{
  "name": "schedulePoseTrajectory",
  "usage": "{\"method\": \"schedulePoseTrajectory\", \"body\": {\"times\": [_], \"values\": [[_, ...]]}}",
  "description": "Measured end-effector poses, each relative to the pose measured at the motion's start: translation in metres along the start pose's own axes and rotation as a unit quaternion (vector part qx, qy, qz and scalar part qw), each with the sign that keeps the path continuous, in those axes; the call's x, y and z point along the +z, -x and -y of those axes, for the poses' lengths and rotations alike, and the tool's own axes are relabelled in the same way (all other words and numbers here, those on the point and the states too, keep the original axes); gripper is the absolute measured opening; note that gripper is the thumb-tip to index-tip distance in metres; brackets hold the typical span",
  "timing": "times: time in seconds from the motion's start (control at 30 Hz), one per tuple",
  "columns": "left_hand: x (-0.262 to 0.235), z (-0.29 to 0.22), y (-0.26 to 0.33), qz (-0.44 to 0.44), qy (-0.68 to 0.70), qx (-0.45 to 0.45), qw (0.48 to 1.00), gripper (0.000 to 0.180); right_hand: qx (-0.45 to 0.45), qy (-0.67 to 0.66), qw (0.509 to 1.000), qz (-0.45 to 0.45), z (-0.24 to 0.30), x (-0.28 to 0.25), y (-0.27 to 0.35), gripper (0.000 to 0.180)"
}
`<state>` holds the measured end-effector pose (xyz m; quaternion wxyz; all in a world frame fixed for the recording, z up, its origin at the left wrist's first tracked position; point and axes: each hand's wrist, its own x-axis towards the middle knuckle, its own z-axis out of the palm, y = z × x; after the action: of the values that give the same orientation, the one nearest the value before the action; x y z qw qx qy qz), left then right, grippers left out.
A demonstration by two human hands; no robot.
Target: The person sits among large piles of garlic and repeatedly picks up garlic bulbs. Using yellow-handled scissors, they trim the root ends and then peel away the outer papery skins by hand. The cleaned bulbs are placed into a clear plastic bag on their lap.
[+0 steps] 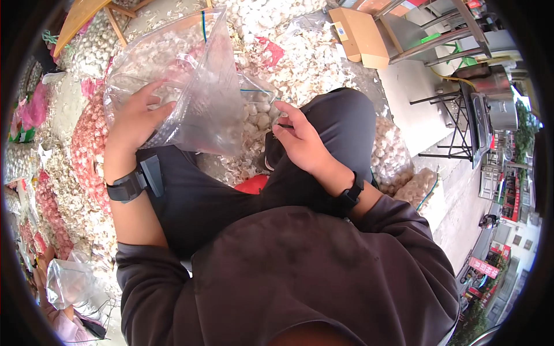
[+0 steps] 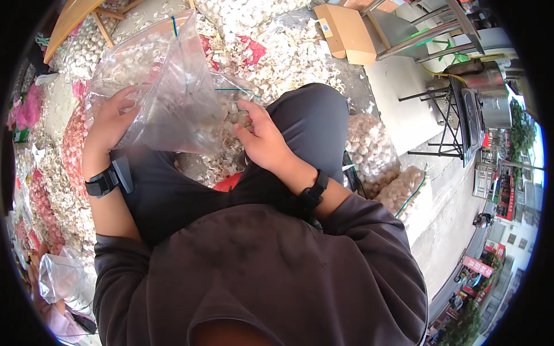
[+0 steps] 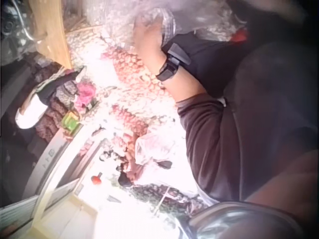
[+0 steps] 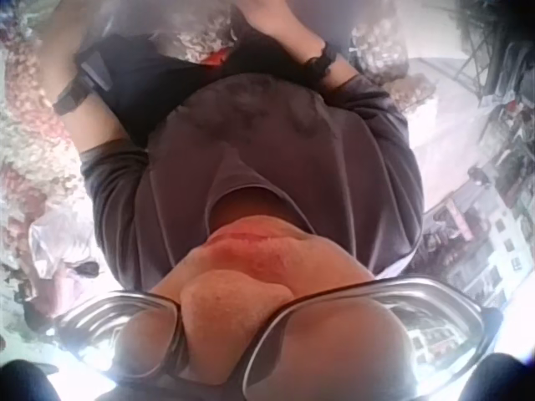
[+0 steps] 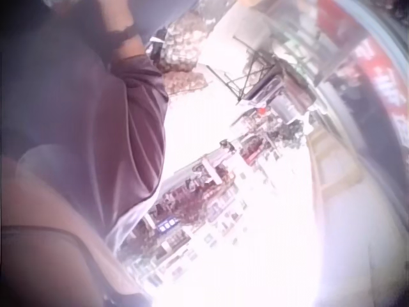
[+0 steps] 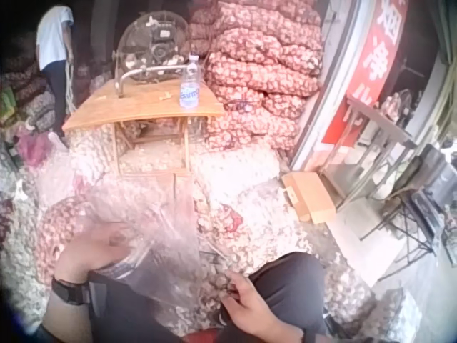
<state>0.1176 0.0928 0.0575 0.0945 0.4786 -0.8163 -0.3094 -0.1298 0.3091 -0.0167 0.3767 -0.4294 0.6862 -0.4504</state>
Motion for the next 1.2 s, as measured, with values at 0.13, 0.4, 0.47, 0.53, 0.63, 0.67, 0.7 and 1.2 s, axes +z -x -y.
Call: {"method": "schedulePoseTrajectory", "body": {"times": [0.13,0.4,0.47,0.53,0.63,0.67,0.7,1.2], "values": [[-0.01,-0.008,-0.002,0.197,-0.014,-0.015,0.98,0.031,0.019,-0.021,1.0,-0.003,0.002,-0.002,-0.002,0.044],[-0.022,-0.013,0.016,0.332,0.184,0.198,0.904,0.022,-0.032,-0.174,0.981,-0.085,0.028,-0.057,-0.004,0.028],[-0.027,-0.023,0.028,0.243,0.19,0.278,0.91,0.02,-0.065,-0.153,0.976,-0.143,0.04,-0.102,-0.002,0.025],[-0.031,-0.032,0.032,0.249,0.22,0.291,0.897,0.017,-0.036,-0.118,0.966,-0.228,0.024,-0.153,0.007,0.023],[-0.032,-0.043,0.037,0.248,0.228,0.32,0.886,0.016,0.093,-0.022,0.964,-0.247,-0.048,-0.209,0.034,0.026],[-0.037,-0.042,0.045,0.224,0.218,0.317,0.896,0.017,0.116,0.113,0.967,-0.195,-0.083,-0.214,0.039,0.026],[-0.035,-0.041,0.045,0.208,0.214,0.324,0.898,0.017,0.113,0.219,0.958,-0.144,-0.125,-0.22,0.058,0.03],[-0.033,0.069,0.078,-0.383,0.161,0.016,0.909,0.038,0.284,0.538,0.794,-0.003,-0.287,-0.141,0.193,0.059]]}}
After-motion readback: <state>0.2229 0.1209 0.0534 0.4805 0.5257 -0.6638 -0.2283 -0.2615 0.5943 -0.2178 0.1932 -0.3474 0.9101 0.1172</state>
